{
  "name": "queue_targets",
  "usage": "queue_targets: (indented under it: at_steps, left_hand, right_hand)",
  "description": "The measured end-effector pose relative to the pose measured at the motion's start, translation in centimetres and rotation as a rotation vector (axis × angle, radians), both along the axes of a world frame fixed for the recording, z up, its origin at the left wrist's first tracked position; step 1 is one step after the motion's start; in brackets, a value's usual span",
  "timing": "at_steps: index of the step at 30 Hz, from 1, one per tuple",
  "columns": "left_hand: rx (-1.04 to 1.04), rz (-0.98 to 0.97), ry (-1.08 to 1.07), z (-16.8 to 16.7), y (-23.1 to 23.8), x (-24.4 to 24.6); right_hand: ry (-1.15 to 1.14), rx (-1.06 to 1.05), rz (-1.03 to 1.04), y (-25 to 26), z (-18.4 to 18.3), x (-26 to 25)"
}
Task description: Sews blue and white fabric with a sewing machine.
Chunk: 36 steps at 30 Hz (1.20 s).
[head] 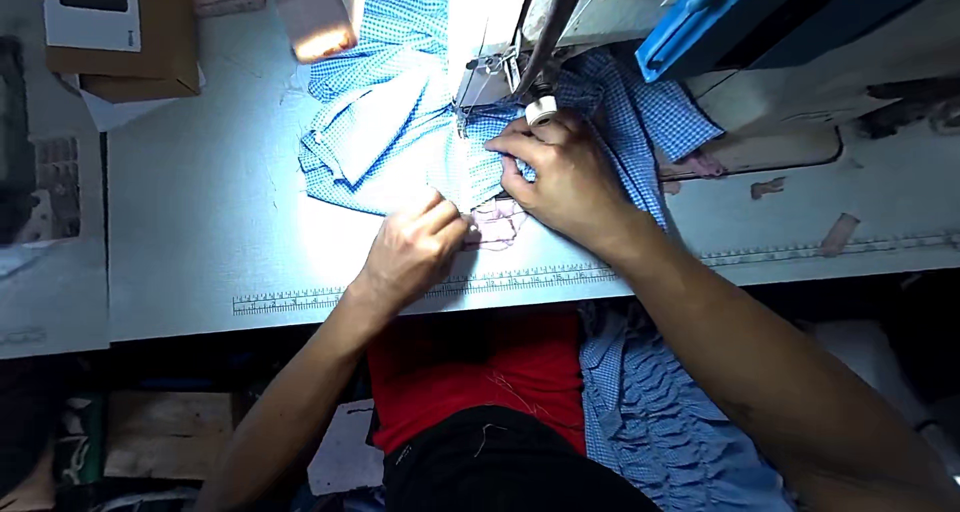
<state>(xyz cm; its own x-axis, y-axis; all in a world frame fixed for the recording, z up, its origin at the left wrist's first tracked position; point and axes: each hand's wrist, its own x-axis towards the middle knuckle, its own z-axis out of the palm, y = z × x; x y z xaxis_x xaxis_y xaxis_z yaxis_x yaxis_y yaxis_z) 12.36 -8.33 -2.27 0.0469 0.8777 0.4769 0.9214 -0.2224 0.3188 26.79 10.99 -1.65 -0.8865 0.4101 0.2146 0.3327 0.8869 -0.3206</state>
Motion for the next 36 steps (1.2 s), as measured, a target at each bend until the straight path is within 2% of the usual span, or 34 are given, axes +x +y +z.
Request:
queue_targets:
  at_steps: [6,13,19,27,30,31,33,34,35,36]
  left_hand:
    - [-0.018,0.015,-0.013,-0.5,-0.2,1.0]
    - [-0.008,0.041,-0.015,-0.9,1.5,-1.0]
    - [-0.051,0.076,-0.028,-1.0,4.4,-3.6]
    - [-0.092,0.051,0.127,-0.8,5.6,-5.4]
    - [-0.113,0.061,0.062,-0.6,5.4,-6.1]
    - [-0.112,0.072,-0.015,-0.6,5.5,-6.5]
    - [-0.082,0.103,-0.156,-0.3,6.5,-7.8]
    - [-0.083,0.113,-0.177,0.0,7.2,-8.7]
    - [-0.108,0.119,-0.162,0.3,7.8,-9.4]
    - [-0.158,0.127,-0.131,0.5,8.4,-9.9]
  right_hand:
    - [0.009,-0.008,0.004,0.0,0.0,0.0]
    - [-0.015,0.018,-0.042,0.4,0.0,-1.1]
    - [-0.041,0.048,-0.176,1.1,0.0,-2.8]
    - [0.056,0.124,-0.2,1.7,-0.7,-3.6]
    - [0.167,0.104,-0.159,-0.9,1.0,0.1]
    - [0.245,0.09,-0.148,-1.9,2.0,2.4]
    - [0.384,0.131,-0.227,-0.6,3.9,8.0]
    - [0.418,0.162,-0.329,1.3,5.2,11.1]
    - [0.376,0.156,-0.516,3.5,7.0,14.0]
    - [0.227,0.07,-0.797,5.8,9.3,16.3]
